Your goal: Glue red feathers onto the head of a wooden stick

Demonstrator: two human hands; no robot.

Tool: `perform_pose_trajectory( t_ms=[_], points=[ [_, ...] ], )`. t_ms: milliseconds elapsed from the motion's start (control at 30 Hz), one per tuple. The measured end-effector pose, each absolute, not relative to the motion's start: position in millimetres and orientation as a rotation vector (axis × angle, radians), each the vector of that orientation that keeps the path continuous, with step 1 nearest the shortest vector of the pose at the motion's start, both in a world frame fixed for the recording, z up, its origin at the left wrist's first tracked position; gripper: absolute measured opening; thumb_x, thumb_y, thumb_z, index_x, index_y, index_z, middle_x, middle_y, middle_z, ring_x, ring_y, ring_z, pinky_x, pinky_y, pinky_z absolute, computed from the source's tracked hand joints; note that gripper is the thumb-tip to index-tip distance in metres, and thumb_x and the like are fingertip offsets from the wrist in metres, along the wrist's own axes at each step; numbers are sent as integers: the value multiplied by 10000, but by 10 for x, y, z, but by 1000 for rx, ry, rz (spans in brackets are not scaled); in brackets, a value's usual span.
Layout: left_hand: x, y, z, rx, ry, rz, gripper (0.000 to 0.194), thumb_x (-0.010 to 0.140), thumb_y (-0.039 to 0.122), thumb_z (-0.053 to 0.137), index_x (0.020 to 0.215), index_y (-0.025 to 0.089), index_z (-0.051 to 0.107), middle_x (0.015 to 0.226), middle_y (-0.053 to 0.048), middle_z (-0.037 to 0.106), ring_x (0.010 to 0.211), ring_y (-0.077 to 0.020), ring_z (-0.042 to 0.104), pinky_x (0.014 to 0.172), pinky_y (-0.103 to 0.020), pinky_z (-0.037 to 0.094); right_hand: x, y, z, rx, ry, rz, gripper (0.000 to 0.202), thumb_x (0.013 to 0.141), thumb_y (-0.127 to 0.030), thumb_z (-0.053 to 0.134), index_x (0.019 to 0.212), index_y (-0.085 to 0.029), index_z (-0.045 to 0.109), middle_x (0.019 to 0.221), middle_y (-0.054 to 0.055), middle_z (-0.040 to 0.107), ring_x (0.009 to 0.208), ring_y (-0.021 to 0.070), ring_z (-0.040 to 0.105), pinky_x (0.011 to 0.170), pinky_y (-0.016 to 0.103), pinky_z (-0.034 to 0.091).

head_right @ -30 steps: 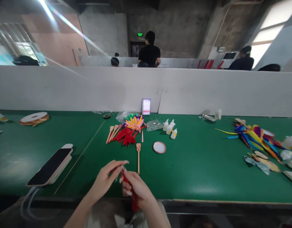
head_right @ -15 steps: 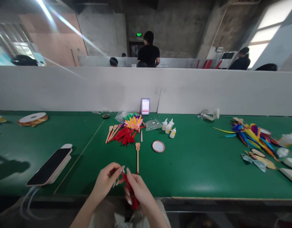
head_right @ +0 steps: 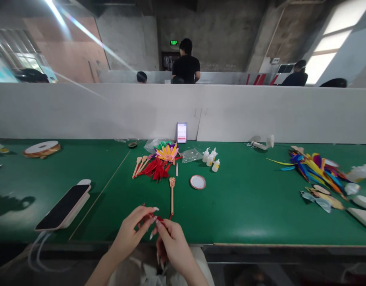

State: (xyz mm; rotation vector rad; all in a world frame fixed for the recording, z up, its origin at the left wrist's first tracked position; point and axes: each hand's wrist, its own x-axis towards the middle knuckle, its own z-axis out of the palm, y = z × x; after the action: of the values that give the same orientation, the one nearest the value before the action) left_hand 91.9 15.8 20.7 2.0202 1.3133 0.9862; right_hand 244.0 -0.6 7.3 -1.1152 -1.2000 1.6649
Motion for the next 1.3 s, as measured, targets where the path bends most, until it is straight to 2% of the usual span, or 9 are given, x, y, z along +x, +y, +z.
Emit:
perform_pose_trajectory(
  t_ms=[167, 267, 600, 800, 967, 1167, 1300],
  points=[
    [909, 151, 209, 2036, 1274, 960, 242, 899, 276, 396, 1017, 218, 599, 965, -72, 638, 916, -172, 591, 796, -282, 487, 2440, -63, 137, -1137, -1223, 1656, 478, 777, -647, 447, 731, -172, 484, 349, -86, 438, 252, 57, 360, 276, 142, 251],
    [926, 135, 236, 2063, 1248, 956, 241, 904, 251, 380, 1026, 220, 585, 970, -67, 633, 926, -169, 584, 844, -290, 464, 2448, -77, 169, -1151, -1261, 1625, 478, 789, -644, 431, 731, -172, 484, 355, -86, 430, 258, 59, 365, 280, 145, 252],
    [1115, 99, 268, 2012, 1357, 992, 274, 919, 237, 286, 1001, 196, 544, 925, -79, 578, 840, -175, 570, 740, -291, 489, 2355, -131, 231, -1154, -1261, 1496, 452, 816, -619, 428, 735, -178, 489, 375, -77, 418, 281, 72, 369, 298, 180, 245],
    [1156, 112, 202, 2075, 1384, 1006, 225, 869, 196, 347, 980, 183, 542, 914, -95, 580, 840, -198, 565, 748, -334, 499, 2344, -139, 233, -1182, -1261, 1461, 465, 826, -612, 414, 737, -168, 521, 387, -75, 397, 297, 72, 346, 313, 191, 231],
    [1174, 137, 215, 2255, 1393, 1061, 206, 804, 113, 362, 884, 176, 541, 824, -71, 582, 774, -190, 552, 679, -314, 486, 2352, -146, 257, -1186, -1309, 1341, 432, 858, -545, 414, 732, -151, 539, 443, -58, 419, 368, 73, 380, 374, 187, 279],
    [1189, 161, 203, 2365, 1358, 1229, 175, 803, 101, 367, 888, 165, 506, 815, -70, 570, 761, -180, 552, 642, -289, 489, 2337, -175, 302, -1166, -1270, 1370, 418, 851, -542, 418, 717, -158, 514, 419, -77, 389, 336, 65, 350, 341, 174, 260],
    [1192, 163, 200, 2347, 1352, 1218, 194, 795, 75, 363, 903, 168, 494, 826, -63, 559, 761, -167, 550, 656, -279, 491, 2337, -183, 333, -1170, -1249, 1402, 422, 848, -547, 415, 741, -153, 521, 395, -83, 390, 313, 61, 338, 324, 166, 255]
  ],
)
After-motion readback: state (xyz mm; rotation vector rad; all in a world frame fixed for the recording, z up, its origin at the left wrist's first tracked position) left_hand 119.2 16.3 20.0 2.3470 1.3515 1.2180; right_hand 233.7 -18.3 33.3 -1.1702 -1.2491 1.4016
